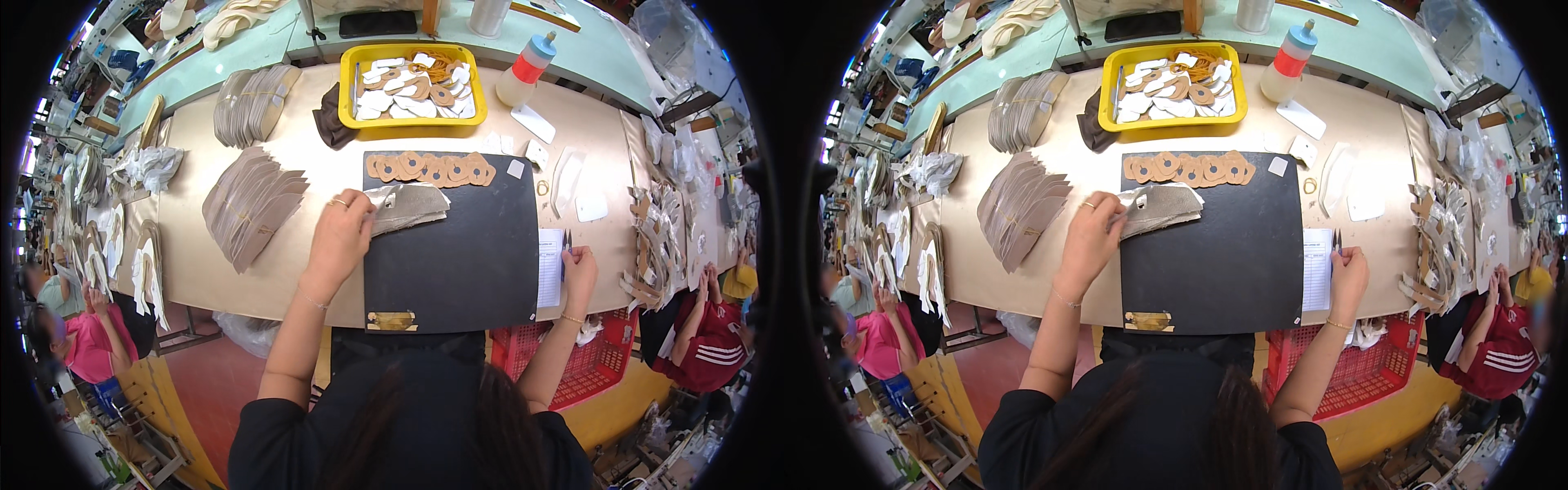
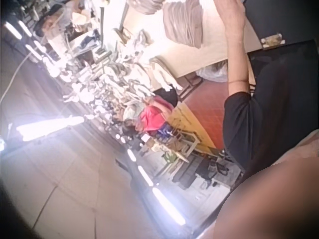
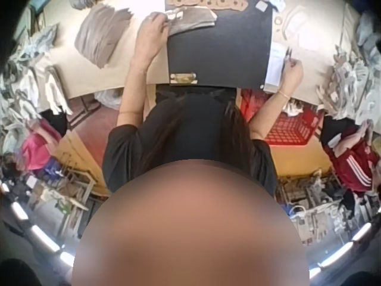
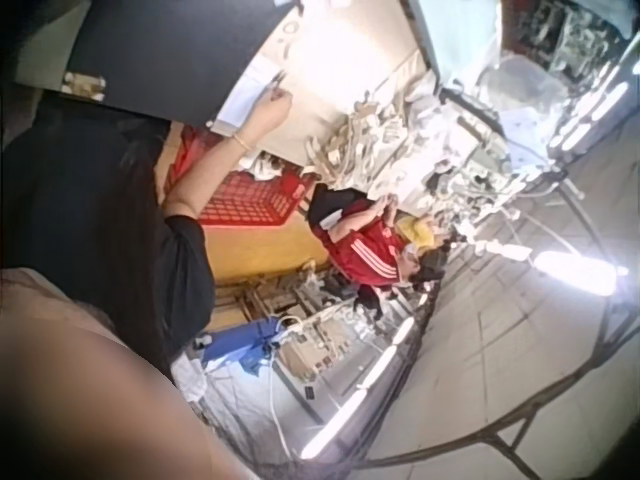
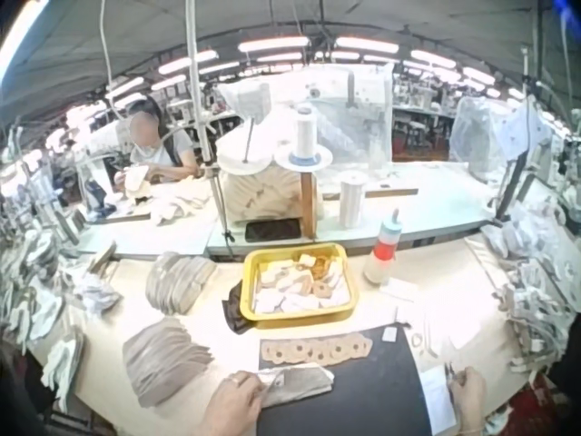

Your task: The person applies glue from a squeeze bottle to small brown fabric pieces arranged on a black mat, then places a white fabric piece on top and presses it down. The person also uses a pen-like tool to trace or mark the white fabric piece.

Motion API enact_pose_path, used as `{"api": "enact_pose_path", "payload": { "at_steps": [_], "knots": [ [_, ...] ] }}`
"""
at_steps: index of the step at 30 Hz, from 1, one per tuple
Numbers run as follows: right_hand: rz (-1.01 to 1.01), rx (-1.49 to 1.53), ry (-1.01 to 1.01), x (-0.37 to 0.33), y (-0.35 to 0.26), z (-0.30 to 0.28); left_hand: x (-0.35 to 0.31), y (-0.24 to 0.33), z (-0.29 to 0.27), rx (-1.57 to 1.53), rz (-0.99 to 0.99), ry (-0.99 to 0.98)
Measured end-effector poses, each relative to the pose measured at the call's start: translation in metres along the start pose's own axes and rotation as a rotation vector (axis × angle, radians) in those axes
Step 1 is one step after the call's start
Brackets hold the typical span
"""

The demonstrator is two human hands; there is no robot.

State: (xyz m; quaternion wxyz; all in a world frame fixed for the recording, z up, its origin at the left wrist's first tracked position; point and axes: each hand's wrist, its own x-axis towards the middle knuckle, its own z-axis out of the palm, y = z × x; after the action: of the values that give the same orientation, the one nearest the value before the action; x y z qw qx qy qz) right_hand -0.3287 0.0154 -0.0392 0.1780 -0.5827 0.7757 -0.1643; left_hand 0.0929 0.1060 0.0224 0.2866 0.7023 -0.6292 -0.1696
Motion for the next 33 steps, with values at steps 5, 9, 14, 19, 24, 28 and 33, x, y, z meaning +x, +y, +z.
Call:
{"api": "enact_pose_path", "payload": {
  "at_steps": [5, 9, 14, 19, 24, 28, 33],
  "knots": [
    [-0.161, -0.203, 0.178, -0.007, 0.004, -0.01, -0.016, 0.033, -0.013, -0.474, -0.147, -0.361],
    [-0.071, 0.183, 0.066, -0.011, -0.016, -0.026, -0.02, 0.057, -0.029, -1.163, -0.3, -0.449],
    [-0.211, 0.6, 0.086, -0.022, -0.078, -0.02, -0.01, 0.08, -0.052, -1.263, -0.311, -0.569],
    [-0.214, 0.913, -0.284, -0.045, -0.128, -0.033, -0.01, 0.092, -0.059, -1.273, -0.32, -0.546],
    [-0.257, 1.219, -0.676, -0.057, -0.156, -0.036, -0.011, 0.093, -0.061, -1.289, -0.301, -0.522],
    [-0.264, 1.277, -0.88, -0.065, -0.158, -0.042, -0.015, 0.098, -0.057, -1.235, -0.297, -0.393],
    [-0.398, 1.139, -0.554, -0.072, -0.166, -0.052, -0.012, 0.095, -0.037, -0.691, 0.177, -0.123]
  ]
}}
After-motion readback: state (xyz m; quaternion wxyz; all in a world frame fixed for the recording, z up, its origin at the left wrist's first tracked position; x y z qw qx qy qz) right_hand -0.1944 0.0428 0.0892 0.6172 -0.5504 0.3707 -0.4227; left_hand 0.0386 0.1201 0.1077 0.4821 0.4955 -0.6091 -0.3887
